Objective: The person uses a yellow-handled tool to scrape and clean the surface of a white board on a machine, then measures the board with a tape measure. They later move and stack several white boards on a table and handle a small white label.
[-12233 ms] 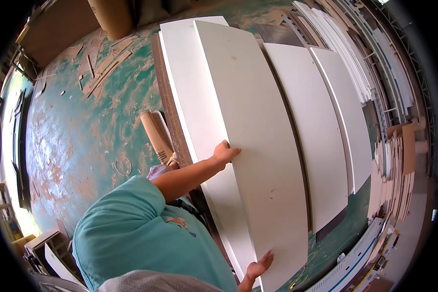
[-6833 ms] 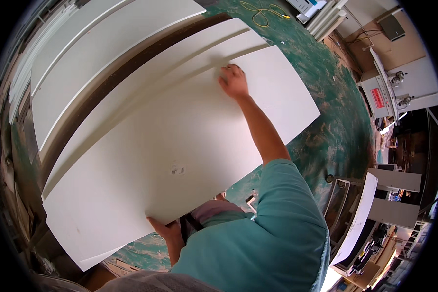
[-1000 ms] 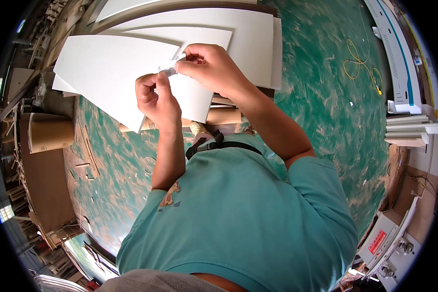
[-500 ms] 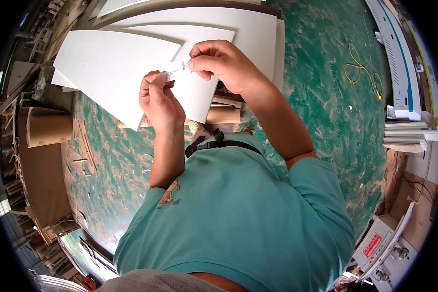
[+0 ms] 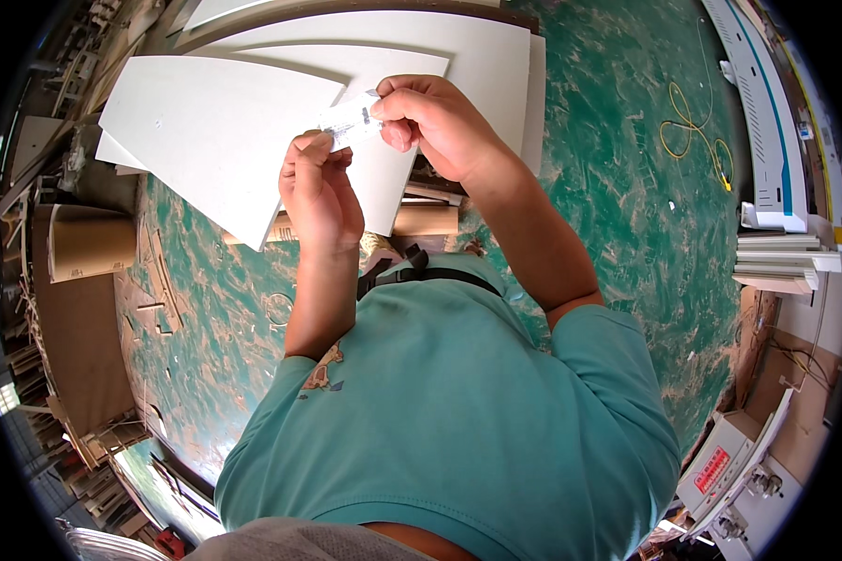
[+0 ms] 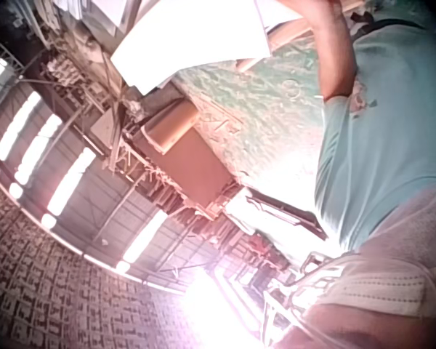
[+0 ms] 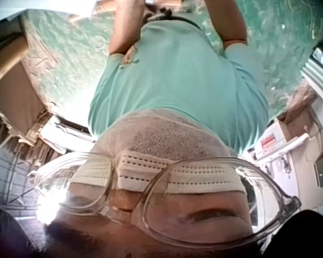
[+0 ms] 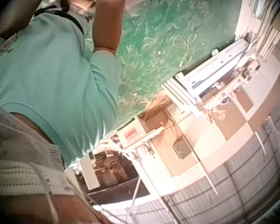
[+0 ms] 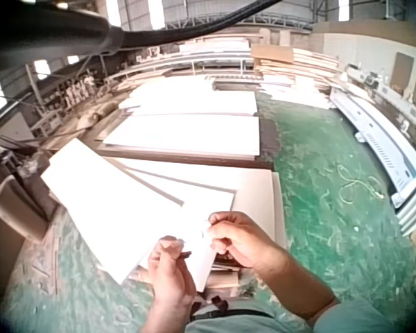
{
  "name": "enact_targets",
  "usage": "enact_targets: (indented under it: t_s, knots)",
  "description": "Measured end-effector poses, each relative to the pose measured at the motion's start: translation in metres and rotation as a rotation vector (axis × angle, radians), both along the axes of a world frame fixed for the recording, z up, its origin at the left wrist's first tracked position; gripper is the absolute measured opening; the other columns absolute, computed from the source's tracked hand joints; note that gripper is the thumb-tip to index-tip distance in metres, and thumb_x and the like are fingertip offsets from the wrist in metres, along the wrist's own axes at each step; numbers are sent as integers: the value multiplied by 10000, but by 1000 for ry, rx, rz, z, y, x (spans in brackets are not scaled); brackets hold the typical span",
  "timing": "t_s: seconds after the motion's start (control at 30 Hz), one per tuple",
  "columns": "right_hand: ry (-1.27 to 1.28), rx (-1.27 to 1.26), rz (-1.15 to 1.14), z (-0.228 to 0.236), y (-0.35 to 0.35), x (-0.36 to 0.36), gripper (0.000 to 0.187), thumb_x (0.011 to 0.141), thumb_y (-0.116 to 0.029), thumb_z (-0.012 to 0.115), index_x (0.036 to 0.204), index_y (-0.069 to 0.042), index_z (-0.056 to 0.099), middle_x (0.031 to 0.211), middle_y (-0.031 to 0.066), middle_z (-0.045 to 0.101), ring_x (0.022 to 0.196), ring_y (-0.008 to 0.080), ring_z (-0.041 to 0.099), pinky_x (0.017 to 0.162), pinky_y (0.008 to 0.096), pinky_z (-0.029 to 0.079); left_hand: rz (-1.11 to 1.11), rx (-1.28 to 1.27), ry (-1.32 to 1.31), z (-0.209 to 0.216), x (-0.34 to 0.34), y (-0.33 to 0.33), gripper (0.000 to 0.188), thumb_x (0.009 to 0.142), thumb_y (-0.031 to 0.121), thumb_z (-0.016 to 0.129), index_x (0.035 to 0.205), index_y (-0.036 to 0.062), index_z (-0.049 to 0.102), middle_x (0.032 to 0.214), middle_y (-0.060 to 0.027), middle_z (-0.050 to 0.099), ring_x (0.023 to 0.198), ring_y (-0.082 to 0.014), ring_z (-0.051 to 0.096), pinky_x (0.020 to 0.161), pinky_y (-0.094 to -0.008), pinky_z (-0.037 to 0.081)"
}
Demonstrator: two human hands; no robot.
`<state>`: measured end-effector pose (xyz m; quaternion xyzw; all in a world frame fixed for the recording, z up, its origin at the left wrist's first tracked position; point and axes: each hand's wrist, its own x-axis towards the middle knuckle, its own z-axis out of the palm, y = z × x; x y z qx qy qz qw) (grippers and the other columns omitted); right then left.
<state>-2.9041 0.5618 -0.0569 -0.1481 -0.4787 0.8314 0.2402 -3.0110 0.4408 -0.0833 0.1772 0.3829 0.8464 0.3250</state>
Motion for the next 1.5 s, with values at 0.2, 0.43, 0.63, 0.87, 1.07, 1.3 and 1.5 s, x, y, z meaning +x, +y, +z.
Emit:
enact_targets:
  t_s: [0.2,0.43,0.63,0.87,1.07,1.3,1.5]
  knots:
    - [-4,139,1,-4,2,4,188,877,-144,599,711,-77,539,584,-18,491,574,76,422,566,250,307,21,8,228,1,1,-3,79,904,37,584,828,35,609,810,-21,581,771,-102,466,760,-278,382]
    - [-31,182,-15,-4,-3,3,206,891,-181,632,732,-80,549,602,-26,481,595,73,413,575,250,302,13,6,213,2,1,-2,136,945,98,637,825,40,608,832,-8,599,792,-89,476,771,-265,384]
    - [-40,226,-20,-7,-4,4,224,896,-196,648,728,-80,557,620,-28,483,594,67,407,576,251,311,70,-3,321,-3,-4,1,139,957,79,625,825,37,609,834,-16,603,799,-92,488,794,-261,393]
    - [190,31,-182,-21,22,20,108,925,-104,548,840,-61,598,701,9,571,597,75,476,581,242,369,288,-16,378,-8,-32,1,156,971,96,600,831,29,594,791,-49,596,758,-120,507,736,-276,408]
    - [183,29,-96,-12,23,28,113,925,-134,553,846,-54,564,677,11,547,621,95,487,587,257,362,-53,-141,491,-15,-31,-4,275,1014,255,523,858,49,616,884,-41,607,843,-136,515,775,-294,379]
    - [162,-49,27,-22,6,22,147,910,-140,600,788,-61,574,673,0,530,609,81,465,587,250,347,-367,-35,253,-8,-5,11,173,975,190,618,939,23,649,909,-16,623,886,-103,530,822,-262,402]
    - [18,65,-46,-22,2,23,213,907,-157,629,727,-67,559,639,-14,502,609,78,443,591,250,339,-266,-28,248,-7,-5,10,103,966,88,623,887,23,633,856,2,602,809,-73,507,765,-238,410]
